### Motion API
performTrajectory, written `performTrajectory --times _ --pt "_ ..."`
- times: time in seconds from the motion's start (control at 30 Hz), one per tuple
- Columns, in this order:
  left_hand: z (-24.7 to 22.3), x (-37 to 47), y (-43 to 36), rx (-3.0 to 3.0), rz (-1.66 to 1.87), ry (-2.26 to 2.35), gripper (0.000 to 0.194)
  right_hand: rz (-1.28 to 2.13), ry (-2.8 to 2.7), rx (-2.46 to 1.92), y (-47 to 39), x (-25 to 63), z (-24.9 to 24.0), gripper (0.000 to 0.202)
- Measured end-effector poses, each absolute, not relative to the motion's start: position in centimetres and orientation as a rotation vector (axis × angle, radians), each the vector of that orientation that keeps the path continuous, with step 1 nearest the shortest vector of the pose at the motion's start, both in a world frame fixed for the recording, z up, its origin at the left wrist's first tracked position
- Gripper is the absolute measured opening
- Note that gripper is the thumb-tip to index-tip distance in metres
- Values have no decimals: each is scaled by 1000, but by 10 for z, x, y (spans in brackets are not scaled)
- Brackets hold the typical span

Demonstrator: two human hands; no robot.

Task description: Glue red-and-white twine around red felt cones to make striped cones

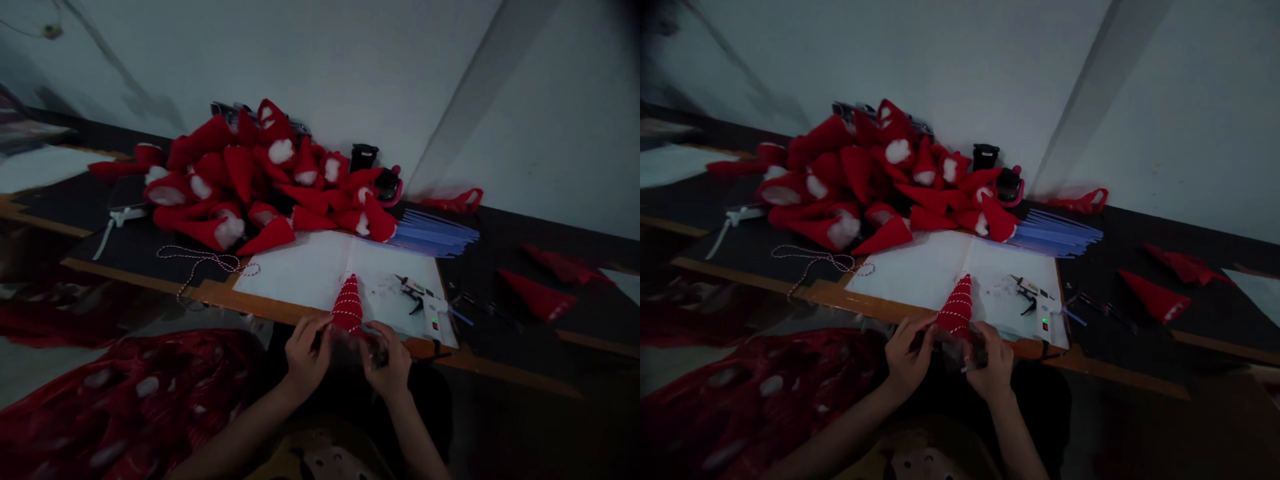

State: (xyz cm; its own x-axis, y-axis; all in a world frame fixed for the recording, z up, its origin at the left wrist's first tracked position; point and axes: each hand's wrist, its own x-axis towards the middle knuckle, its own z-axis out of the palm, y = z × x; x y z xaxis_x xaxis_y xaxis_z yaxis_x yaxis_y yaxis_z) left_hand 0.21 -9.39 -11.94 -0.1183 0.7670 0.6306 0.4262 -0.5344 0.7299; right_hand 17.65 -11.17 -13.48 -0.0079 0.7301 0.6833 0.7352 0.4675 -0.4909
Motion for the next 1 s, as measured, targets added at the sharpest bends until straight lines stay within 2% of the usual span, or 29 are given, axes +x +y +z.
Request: performTrajectory --times 0.17,0.33,0.43,0.5,0.57,0.7,0.87,1.0 --pt "-126 -17 -95 1559 1577 1496 12 -33 -1838 -1119 -115 164 -134 40" --pt "-132 -42 -108 1400 1452 1535 17 -76 -1830 -1110 -112 140 -131 48" --pt "-125 -55 -119 1672 1496 1533 29 -48 -1837 -1129 -109 132 -128 53" --pt "-115 -58 -122 1989 1511 1573 43 -20 -1835 -1120 -107 129 -126 51" --pt "-104 -57 -119 2290 1419 1634 48 -20 -1835 -1112 -105 127 -125 46" --pt "-92 -50 -104 2631 1190 1642 42 -98 -1842 -1086 -105 122 -123 39" --pt "-95 -52 -98 2611 1261 1629 26 -29 -1755 -1205 -108 121 -127 41" --pt "-101 -59 -103 2486 1333 1667 20 -101 -1788 -1186 -107 120 -130 35"
